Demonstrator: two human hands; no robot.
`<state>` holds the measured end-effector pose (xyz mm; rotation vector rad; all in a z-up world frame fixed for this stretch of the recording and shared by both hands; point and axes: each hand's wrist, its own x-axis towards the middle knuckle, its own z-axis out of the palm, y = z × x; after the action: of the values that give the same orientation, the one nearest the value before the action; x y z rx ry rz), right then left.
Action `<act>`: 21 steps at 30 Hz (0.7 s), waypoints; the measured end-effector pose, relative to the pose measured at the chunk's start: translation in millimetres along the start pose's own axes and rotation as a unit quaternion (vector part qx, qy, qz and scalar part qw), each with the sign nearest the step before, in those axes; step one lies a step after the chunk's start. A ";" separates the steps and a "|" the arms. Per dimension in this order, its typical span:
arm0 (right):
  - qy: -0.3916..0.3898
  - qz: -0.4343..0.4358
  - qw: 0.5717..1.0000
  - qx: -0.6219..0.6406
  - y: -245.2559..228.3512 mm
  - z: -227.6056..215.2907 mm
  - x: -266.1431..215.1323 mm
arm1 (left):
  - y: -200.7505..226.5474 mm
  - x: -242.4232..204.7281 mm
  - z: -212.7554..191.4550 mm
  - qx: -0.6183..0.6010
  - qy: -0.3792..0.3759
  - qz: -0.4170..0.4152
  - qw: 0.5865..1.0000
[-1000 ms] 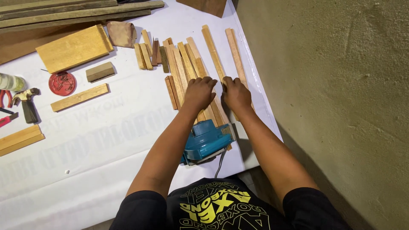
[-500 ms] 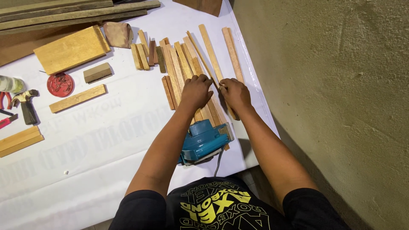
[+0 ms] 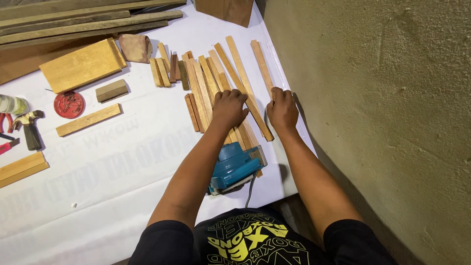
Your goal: The person picks up wooden strips one at a time from a pile on the workbench and aligns them into neat stacks, squaring the edges of each stack by hand. The person continues sorting strips of different lengths into separate groups on the table.
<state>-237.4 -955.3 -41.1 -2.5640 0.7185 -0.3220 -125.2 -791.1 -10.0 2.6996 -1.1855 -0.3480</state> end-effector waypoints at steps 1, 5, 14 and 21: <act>-0.001 0.001 1.000 0.000 -1.7 -2.4 -1.7 | 2.6 -0.1 0.6 -0.001 -0.001 0.000 1.000; 0.064 -0.043 0.996 0.042 -19.2 -12.6 0.4 | 3.0 9.5 2.3 -0.156 0.057 -0.046 0.985; 0.050 -0.161 0.973 0.160 -55.3 -26.8 3.5 | -22.5 30.1 33.7 -0.746 0.041 -0.211 0.630; 0.036 -0.119 0.982 0.141 -65.6 -18.4 -1.3 | -41.3 14.3 28.9 -0.776 0.053 -0.213 0.592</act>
<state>-216.3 -911.3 6.5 -2.3763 0.3579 -0.5557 -95.0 -775.9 -50.1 1.2242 0.1144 -0.7600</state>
